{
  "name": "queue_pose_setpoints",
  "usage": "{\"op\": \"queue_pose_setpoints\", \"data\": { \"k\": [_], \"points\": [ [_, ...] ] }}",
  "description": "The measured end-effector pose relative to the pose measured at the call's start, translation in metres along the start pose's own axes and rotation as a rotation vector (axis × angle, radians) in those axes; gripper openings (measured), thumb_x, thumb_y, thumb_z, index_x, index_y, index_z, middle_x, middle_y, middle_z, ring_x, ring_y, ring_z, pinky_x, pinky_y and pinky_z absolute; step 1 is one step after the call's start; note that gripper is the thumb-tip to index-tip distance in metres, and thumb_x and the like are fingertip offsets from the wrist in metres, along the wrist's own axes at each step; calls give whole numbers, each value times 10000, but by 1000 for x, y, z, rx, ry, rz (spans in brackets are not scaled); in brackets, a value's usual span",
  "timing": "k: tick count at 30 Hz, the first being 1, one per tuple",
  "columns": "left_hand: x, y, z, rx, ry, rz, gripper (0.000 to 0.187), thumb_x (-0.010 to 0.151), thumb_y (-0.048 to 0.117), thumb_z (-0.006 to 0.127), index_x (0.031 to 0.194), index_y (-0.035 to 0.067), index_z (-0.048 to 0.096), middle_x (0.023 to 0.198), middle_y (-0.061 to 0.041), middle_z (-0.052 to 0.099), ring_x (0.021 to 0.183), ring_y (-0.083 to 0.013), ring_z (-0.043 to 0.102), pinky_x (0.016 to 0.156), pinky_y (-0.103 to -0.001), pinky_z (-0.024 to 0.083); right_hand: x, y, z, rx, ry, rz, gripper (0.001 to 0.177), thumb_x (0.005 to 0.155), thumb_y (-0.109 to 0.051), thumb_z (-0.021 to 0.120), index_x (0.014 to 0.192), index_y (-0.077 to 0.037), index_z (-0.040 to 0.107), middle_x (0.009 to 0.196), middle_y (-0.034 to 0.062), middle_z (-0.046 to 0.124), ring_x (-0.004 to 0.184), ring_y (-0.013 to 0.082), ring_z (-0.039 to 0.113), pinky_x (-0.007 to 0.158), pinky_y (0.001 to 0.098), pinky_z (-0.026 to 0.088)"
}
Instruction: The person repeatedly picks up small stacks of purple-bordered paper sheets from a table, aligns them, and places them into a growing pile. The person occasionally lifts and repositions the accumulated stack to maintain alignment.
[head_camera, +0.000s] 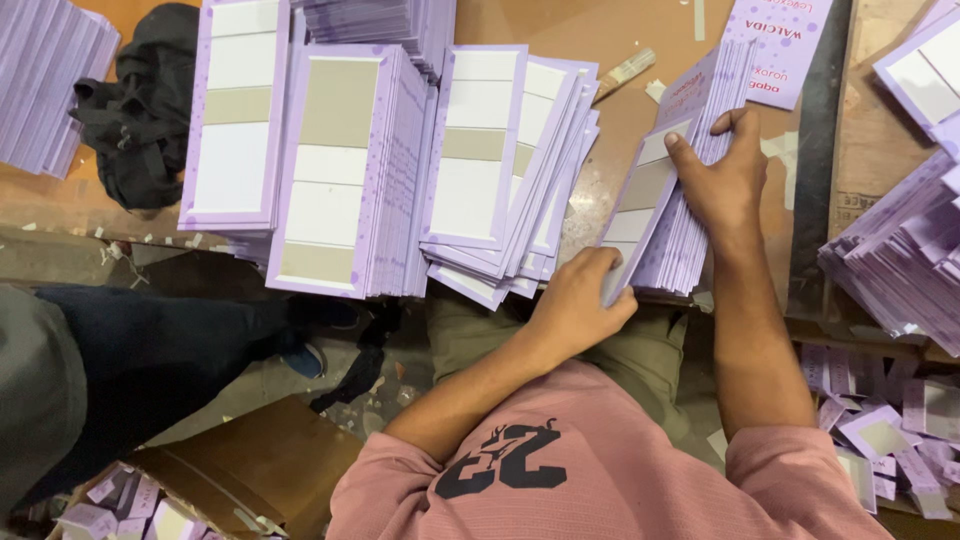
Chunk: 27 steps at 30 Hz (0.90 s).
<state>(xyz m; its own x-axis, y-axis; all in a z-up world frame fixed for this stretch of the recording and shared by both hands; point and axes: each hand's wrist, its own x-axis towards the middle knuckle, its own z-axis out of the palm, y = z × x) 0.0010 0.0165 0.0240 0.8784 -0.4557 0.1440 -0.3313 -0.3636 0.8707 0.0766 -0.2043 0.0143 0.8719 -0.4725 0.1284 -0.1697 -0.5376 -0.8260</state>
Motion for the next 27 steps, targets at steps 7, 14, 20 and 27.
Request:
{"op": "queue_pose_setpoints", "data": {
  "k": [7,14,20,27],
  "points": [
    [17,23,-34,226,-15,-33,175,881,80,572,925,-83,617,918,-304,670,818,-473,671,777,-530,556,1,2,6,-37,15,-19,374,1062,-313,780,1121,-99,479,979,189,726,889,274,734,825,421,558],
    [26,26,-76,572,243,35,241,885,27,601,1079,-113,624,961,-231,650,826,-378,685,691,-455,580,2,1,5,-45,3,-14,363,1015,-254,771,1120,-93,463,993,217,712,900,316,737,824,440,561],
    [56,-27,-60,986,146,-220,188,937,142,661,1038,-17,663,998,-135,650,925,-271,674,674,-392,578,1,4,4,-67,19,-61,368,1013,-235,785,1118,-86,465,1000,235,713,915,349,728,842,453,551],
    [109,-105,-64,927,411,-136,561,916,440,636,1264,0,630,1039,-178,692,999,-367,620,774,-548,504,2,3,3,-66,9,-36,359,1016,-220,774,1119,-82,459,991,228,710,870,337,730,817,442,557]
  ]
}}
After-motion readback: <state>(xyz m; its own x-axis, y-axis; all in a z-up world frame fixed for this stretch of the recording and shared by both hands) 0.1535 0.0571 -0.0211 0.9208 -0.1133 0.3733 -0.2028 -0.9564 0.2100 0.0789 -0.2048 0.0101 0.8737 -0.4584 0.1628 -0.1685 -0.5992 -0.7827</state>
